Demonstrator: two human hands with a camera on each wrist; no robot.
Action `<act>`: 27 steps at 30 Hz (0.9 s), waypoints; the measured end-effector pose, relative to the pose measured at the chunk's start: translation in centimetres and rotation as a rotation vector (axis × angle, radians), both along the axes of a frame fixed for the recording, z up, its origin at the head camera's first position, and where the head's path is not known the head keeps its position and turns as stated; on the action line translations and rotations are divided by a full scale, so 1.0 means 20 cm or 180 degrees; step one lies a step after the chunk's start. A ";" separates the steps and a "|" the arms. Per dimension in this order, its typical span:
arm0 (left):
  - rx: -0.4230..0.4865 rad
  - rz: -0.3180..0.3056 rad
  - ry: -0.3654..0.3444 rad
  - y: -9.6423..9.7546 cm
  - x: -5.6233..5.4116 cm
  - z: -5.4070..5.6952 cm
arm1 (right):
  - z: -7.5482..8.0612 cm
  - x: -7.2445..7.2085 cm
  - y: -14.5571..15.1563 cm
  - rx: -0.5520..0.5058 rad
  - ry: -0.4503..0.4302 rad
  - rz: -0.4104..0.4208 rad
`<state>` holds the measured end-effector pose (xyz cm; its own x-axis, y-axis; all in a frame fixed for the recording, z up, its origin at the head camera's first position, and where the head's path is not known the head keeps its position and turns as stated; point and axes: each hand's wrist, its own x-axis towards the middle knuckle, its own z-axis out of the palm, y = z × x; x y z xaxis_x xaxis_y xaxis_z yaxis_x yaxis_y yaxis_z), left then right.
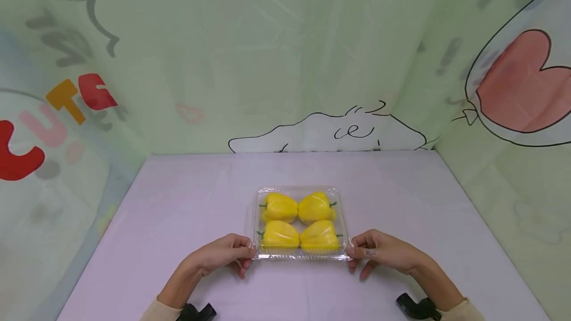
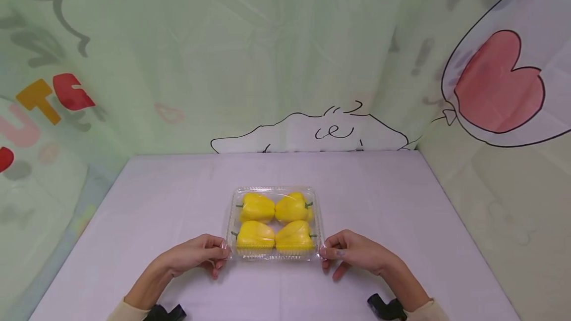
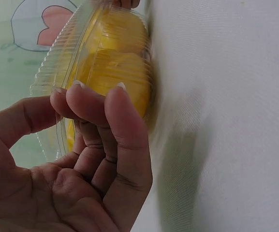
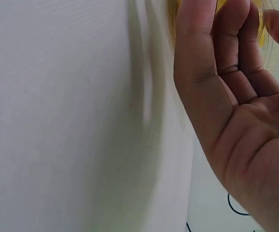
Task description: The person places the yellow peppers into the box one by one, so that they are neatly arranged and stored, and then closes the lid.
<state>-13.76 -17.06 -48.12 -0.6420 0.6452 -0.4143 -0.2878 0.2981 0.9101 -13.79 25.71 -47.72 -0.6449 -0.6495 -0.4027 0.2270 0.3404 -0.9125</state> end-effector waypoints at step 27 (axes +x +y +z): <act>-0.0053 0.0025 0.0065 0.01 -0.01 0.01 | -0.02 0.00 -0.02 0.0015 0.0010 -0.0104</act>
<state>-13.86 -16.77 -47.86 -0.6554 0.6331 -0.4118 -0.2716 0.3111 0.9107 -13.87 25.39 -48.21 -0.6670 -0.6261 -0.4038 0.2353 0.3372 -0.9115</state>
